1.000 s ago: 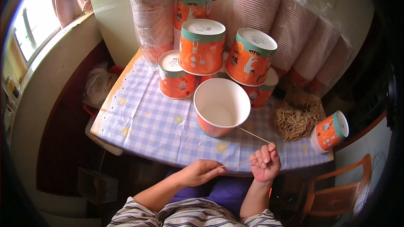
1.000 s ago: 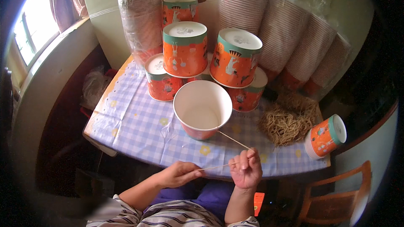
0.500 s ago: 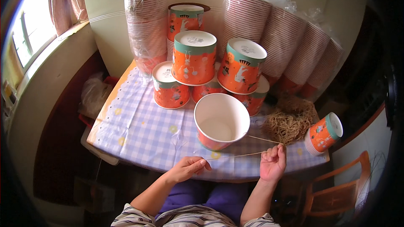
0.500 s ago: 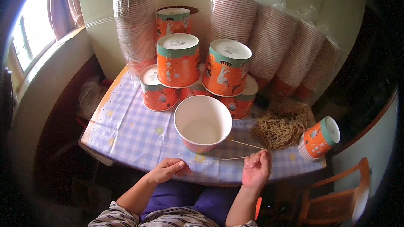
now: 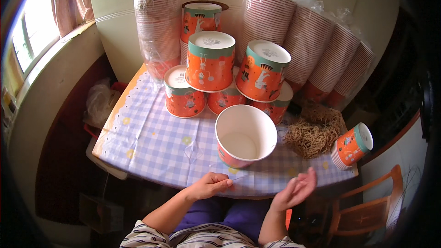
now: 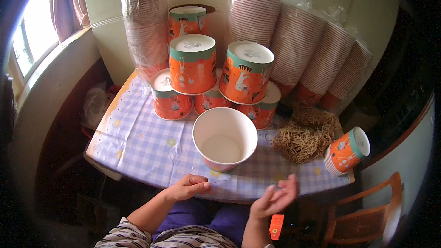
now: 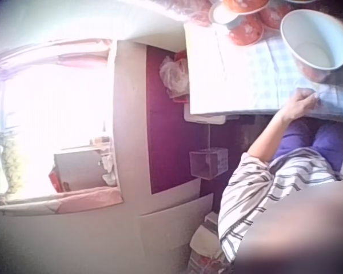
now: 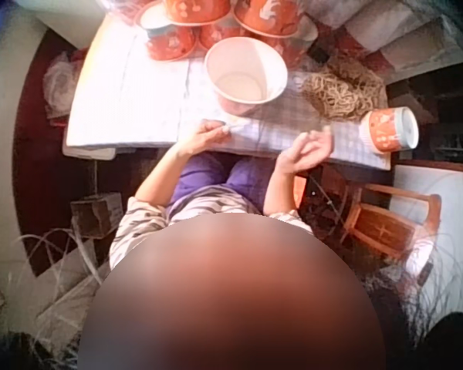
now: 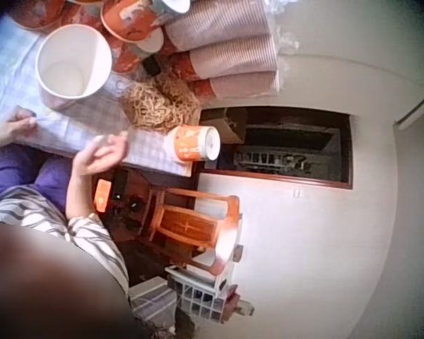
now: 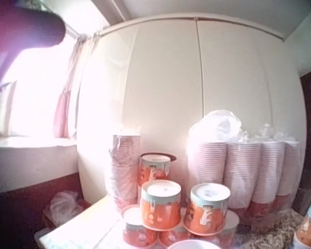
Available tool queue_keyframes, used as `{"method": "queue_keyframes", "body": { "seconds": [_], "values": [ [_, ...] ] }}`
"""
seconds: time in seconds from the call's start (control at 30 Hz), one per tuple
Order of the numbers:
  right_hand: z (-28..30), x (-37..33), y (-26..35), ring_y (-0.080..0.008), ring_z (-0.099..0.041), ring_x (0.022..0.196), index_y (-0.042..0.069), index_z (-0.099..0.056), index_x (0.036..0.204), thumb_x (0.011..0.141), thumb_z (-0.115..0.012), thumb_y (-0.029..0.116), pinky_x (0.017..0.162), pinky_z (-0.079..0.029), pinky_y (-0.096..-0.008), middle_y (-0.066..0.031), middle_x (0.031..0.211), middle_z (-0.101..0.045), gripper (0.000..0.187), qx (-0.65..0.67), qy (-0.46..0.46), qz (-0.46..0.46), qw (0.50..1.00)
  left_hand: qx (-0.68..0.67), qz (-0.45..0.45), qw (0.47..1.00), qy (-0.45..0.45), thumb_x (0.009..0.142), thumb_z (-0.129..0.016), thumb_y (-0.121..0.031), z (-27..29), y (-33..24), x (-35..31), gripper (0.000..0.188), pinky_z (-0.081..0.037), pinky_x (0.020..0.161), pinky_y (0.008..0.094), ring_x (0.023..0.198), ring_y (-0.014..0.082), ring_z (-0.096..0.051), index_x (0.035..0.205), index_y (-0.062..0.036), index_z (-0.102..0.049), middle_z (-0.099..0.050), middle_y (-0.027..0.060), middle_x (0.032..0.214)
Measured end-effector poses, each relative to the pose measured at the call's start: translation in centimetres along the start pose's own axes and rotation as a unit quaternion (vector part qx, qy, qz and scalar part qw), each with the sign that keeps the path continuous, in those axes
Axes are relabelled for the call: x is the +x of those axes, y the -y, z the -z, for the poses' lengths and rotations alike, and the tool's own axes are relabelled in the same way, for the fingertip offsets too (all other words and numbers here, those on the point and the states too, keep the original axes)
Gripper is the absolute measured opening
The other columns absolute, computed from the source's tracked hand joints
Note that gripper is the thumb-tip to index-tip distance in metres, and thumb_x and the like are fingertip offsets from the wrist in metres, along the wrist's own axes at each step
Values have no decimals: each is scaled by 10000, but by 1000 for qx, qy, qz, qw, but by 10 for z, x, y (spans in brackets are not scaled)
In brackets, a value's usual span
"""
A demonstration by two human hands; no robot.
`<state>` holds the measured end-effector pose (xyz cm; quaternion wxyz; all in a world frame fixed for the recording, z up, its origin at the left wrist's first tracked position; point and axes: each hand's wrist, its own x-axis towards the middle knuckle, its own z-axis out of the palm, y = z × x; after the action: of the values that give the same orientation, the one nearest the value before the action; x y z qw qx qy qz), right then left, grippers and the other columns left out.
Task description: Organizing and preparing paper buckets for packaging by stacking them and attaching handles.
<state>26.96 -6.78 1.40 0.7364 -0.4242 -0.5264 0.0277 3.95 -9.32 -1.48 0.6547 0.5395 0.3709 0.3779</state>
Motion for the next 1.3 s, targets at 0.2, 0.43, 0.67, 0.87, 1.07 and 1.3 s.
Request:
{"method": "queue_keyframes", "body": {
  "seconds": [0.2,0.43,0.67,0.87,1.07,1.3],
  "values": [
    [-27,-27,48,-325,-575,1036,9,-546,1130,710,-738,193,921,-439,-472,-157,1108,-594,497,123,424,74,894,27,7,997,69,957,-529,-313,-2,-11,-9,344,-419,621,231,679,68,-488,891,-5,-669,-576,-7,722],
    [-40,-30,50,-339,-581,996,31,-494,1223,743,-725,84,850,-489,-377,-171,1097,-569,536,96,586,-57,803,-51,50,996,56,965,-521,-281,3,-4,-19,330,-443,618,225,717,60,-514,921,10,-668,-604,-10,769],
    [-41,-23,36,-113,-588,659,8,-623,1052,781,-704,19,577,-478,-232,-61,847,-603,283,106,533,-143,827,-256,108,961,-2,971,-451,-373,14,2,-12,452,-495,763,308,776,188,-618,1091,35,-603,-641,99,913],
    [-38,-26,29,-199,-603,640,24,-651,930,777,-696,16,560,-475,-285,-89,787,-605,160,88,503,-118,851,-316,115,942,-8,966,-469,-369,13,-11,-20,397,-495,741,304,798,189,-631,1044,-10,-619,-639,70,848],
    [-36,-25,33,-211,-601,640,27,-653,894,758,-709,-1,562,-476,-292,-90,769,-604,149,90,488,-91,864,-219,125,966,-49,941,-555,-288,8,-14,-28,284,-486,720,253,812,141,-627,1020,-29,-641,-656,42,850],
    [-38,-26,35,-215,-614,681,25,-645,877,774,-698,12,588,-495,-301,-90,793,-609,117,107,486,-92,862,-118,84,987,-66,939,-569,-236,3,-20,-27,229,-479,705,220,785,85,-600,957,-21,-646,-660,24,820]
  ]
}}
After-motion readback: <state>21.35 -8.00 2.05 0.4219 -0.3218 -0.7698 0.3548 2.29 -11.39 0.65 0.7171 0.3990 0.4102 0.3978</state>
